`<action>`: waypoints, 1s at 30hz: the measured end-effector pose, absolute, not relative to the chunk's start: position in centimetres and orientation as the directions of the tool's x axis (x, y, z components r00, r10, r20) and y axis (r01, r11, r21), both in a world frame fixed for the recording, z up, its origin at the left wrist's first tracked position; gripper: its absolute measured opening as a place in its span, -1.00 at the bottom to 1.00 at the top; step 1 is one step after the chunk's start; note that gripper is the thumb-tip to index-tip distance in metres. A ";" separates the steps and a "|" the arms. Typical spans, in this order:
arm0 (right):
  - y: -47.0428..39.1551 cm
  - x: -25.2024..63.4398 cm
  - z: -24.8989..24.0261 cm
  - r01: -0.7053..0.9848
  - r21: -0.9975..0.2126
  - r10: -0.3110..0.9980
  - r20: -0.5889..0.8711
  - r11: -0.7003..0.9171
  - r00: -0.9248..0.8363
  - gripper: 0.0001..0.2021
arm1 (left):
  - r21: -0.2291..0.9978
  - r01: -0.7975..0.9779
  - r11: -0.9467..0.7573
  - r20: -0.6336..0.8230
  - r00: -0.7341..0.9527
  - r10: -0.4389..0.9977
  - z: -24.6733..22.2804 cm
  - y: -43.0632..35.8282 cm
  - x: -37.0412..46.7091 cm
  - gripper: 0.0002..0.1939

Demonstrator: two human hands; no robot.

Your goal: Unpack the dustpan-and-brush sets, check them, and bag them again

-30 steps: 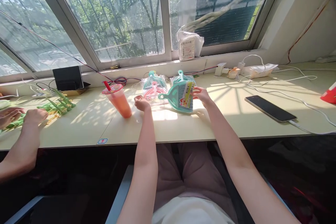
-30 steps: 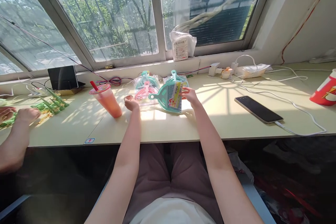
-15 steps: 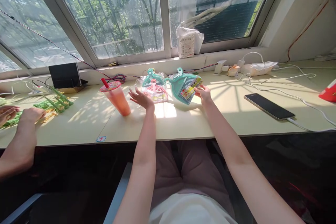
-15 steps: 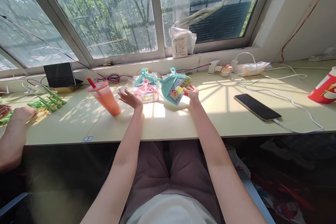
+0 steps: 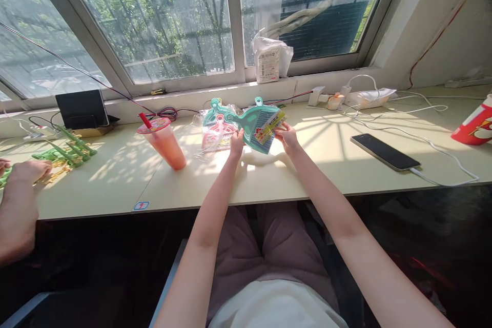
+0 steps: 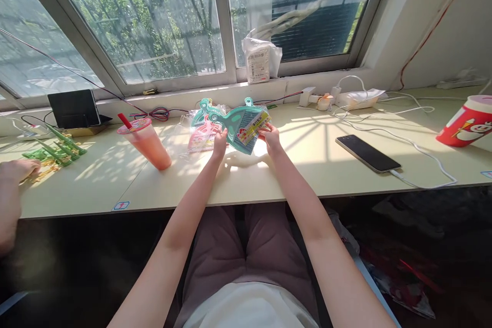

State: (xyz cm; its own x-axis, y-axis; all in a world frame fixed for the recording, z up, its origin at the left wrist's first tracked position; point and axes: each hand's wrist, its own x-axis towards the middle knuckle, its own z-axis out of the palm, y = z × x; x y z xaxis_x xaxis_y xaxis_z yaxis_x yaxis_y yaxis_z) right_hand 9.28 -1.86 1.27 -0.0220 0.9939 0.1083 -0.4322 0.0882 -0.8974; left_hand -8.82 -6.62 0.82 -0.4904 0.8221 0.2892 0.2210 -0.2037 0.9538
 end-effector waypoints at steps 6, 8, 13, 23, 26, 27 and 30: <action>-0.7 9.6 0.3 -0.230 -0.972 0.998 0.042 0.054 0.057 -0.91 | 0.938 0.270 -0.217 0.332 -0.519 0.788 1.2 -6.8 -9.6 -0.66; 0.3 11.1 -0.3 -0.078 -0.997 0.973 0.010 0.029 0.229 -0.94 | 0.919 0.334 -0.211 0.374 -0.562 0.738 1.4 -7.1 -9.7 -0.63; 2.9 18.4 -1.8 0.415 -0.901 0.829 0.135 -0.125 0.543 -0.80 | 0.915 0.370 -0.163 0.368 -0.595 0.714 1.7 -7.4 -10.0 -0.62; 0.4 20.2 -0.1 0.689 -0.725 0.693 0.502 0.011 0.517 -0.48 | 0.883 0.428 -0.191 0.409 -0.504 0.761 1.6 -7.7 -9.0 -0.66; -2.3 15.8 1.3 0.692 -0.629 0.777 0.610 0.354 0.157 -0.67 | 0.866 0.453 -0.213 0.435 -0.469 0.769 1.7 -8.2 -8.0 -0.70; -3.3 14.1 1.6 0.654 -0.614 0.785 0.618 0.441 0.051 -0.68 | 0.856 0.467 -0.221 0.448 -0.457 0.769 1.7 -8.4 -7.5 -0.71; -5.6 9.7 2.2 0.565 -0.596 0.785 0.599 0.571 -0.161 -0.65 | 0.811 0.522 -0.263 0.500 -0.387 0.774 1.7 -8.9 -6.3 -0.70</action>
